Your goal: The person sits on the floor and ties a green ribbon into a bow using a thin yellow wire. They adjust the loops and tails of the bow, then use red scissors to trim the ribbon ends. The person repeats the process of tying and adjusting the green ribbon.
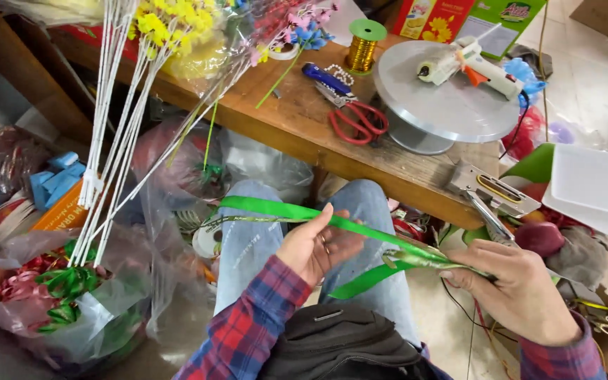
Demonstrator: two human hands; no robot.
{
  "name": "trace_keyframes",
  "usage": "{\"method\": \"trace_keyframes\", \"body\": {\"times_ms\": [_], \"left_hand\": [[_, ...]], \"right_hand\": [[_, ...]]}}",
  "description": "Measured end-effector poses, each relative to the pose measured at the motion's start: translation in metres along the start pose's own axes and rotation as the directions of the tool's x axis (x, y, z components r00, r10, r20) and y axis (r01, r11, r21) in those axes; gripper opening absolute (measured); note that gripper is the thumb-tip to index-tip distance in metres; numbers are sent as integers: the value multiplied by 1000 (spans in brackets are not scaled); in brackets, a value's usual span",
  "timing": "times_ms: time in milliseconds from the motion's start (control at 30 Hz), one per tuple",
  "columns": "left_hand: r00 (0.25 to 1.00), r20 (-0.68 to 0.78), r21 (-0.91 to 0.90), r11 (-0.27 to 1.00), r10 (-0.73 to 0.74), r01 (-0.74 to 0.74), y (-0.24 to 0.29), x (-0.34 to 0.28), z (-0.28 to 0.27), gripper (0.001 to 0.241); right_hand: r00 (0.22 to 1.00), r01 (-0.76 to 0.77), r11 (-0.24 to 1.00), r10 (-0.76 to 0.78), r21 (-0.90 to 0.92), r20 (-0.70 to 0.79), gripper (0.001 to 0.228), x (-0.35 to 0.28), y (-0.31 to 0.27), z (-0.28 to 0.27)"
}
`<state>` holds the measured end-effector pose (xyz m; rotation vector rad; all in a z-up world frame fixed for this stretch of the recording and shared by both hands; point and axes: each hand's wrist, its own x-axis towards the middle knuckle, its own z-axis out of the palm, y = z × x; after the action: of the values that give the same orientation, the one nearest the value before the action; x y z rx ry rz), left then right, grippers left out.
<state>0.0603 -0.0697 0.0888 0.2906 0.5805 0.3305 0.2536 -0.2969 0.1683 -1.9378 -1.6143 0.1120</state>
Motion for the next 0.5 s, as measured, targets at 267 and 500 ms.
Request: {"method": "trace_keyframes", "body": {"times_ms": [267,500], "left_hand": [[938,221,-93,963,267,-253,16,33,-22,25],[863,263,54,886,431,-460,37,10,-23,27]], "right_hand": [[988,21,940,-72,-340,-136,31,-48,28,-8],[785,-517,800,584,-304,204,57,-100,100,2]]}}
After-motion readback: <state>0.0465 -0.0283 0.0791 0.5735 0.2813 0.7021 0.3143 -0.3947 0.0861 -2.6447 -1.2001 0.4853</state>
